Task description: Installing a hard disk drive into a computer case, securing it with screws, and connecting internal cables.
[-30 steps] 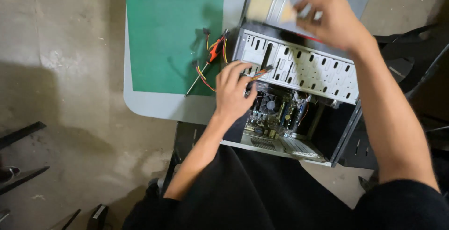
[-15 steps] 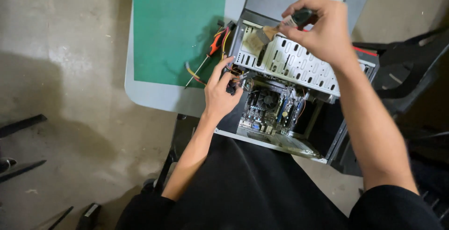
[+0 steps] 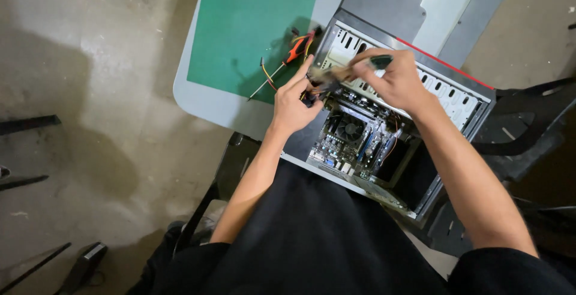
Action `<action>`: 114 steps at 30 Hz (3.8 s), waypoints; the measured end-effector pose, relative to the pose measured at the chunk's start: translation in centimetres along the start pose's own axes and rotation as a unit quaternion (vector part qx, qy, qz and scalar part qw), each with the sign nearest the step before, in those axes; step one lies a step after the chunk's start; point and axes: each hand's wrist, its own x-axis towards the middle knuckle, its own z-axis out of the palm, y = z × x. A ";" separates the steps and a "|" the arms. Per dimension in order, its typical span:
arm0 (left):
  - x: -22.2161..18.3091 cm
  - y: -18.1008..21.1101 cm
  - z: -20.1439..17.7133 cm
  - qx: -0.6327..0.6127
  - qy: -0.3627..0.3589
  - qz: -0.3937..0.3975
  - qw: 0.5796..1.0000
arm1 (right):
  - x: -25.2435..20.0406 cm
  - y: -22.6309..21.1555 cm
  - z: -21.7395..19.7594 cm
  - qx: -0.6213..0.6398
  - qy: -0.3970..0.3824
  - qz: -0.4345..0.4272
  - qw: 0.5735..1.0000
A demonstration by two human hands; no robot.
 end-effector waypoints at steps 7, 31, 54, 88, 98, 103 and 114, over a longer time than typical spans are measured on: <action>-0.6 -0.7 0.7 0.001 0.004 0.002 1.000 | -2.3 4.8 -1.3 -0.020 0.139 -0.013 0.990; 0.1 -0.1 1.0 0.107 -0.074 -0.082 0.988 | -0.5 7.0 0.7 -0.184 0.148 -0.045 0.971; 0.3 0.1 2.0 0.058 -0.016 -0.129 0.990 | -7.1 8.3 6.3 0.059 0.330 -0.099 0.937; 0.5 -1.1 2.9 0.057 -0.017 -0.142 0.988 | -7.4 9.2 5.6 0.057 0.312 -0.107 0.942; 0.5 -0.3 2.3 0.043 -0.016 -0.142 0.989 | -7.4 9.2 5.7 0.053 0.316 -0.106 0.941; 0.5 -0.5 2.3 0.048 -0.024 -0.144 0.988 | -7.5 9.3 5.7 0.046 0.316 -0.105 0.942; 0.6 0.1 2.0 0.040 -0.026 -0.141 0.989 | -7.6 8.8 5.8 0.073 0.325 -0.069 0.940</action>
